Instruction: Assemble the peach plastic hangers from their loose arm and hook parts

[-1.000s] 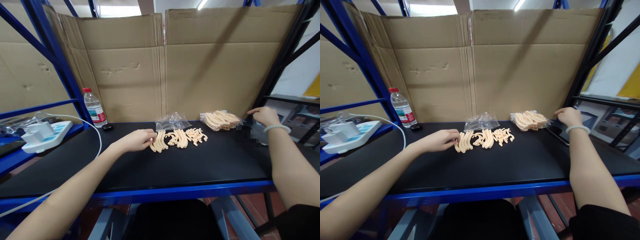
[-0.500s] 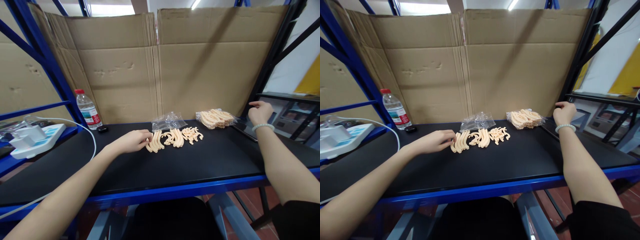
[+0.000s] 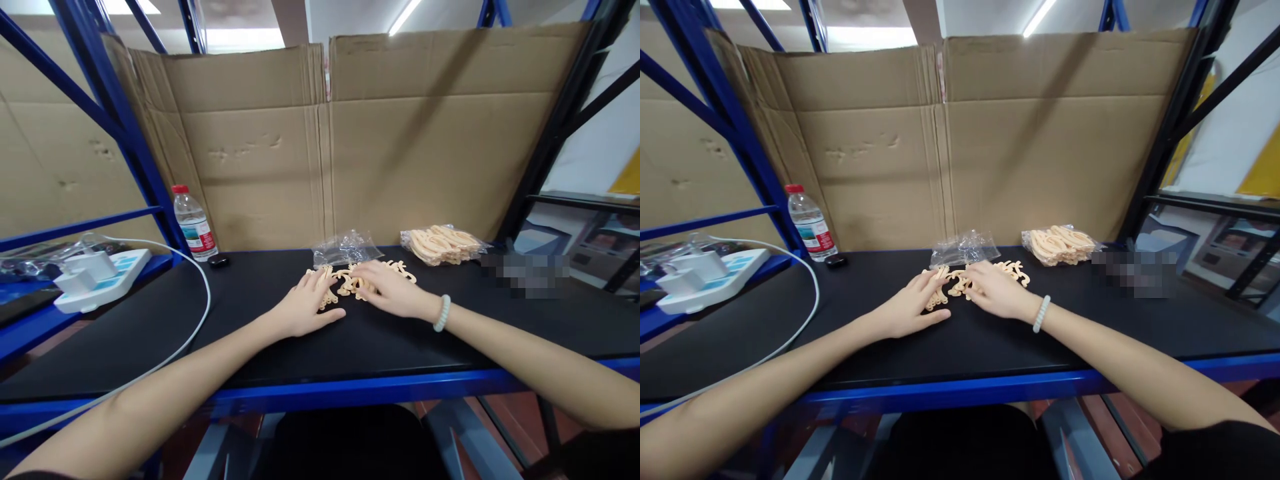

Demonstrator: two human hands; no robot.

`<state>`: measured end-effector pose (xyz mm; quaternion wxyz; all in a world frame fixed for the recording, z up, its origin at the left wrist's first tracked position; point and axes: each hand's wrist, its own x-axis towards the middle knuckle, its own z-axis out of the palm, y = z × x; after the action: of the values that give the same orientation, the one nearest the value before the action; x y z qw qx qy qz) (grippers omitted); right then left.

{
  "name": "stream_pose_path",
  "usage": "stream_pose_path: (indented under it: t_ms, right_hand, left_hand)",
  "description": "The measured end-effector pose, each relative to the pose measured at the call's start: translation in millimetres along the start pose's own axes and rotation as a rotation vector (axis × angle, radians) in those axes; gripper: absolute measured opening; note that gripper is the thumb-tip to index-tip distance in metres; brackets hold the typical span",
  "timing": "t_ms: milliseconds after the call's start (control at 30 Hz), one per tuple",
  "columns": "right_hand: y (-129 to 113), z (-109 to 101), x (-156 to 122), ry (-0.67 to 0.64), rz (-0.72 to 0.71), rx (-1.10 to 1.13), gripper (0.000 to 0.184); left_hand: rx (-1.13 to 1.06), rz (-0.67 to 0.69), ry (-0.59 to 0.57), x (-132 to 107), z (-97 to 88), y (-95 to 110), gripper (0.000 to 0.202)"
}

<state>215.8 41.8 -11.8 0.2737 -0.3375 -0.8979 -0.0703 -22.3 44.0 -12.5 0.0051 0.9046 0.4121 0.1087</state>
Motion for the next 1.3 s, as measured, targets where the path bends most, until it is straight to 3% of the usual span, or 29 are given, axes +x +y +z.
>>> stream_pose_path:
  t_ms: [100,300,533,767,1000,1300]
  right_hand:
    - [-11,13,-4,-0.116,-0.049,-0.023,0.043]
    - [-8,19,-4,-0.149,-0.03,-0.088,0.04]
    - [-9,19,-4,-0.15,-0.066,-0.063,0.037]
    - [-4,15,-3,-0.125,-0.079,0.009,0.035]
    - [22,-3,-3,0.031,0.033,0.013,0.028]
    - [14,-7,-1,-0.153,-0.068,0.075,0.024]
  left_hand:
    - [-0.016,0.006,0.024,3,12.6,-2,0.062]
    - [-0.026,0.076,0.086,8,18.5,-10,0.044]
    - [-0.026,0.147,0.14,18,19.3,-20,0.043]
    - [-0.023,0.091,0.148,21,23.8,-26,0.044]
    - [-0.054,0.051,0.145,18,21.4,-23,0.043]
    - [-0.085,0.085,0.14,16,18.2,-20,0.031]
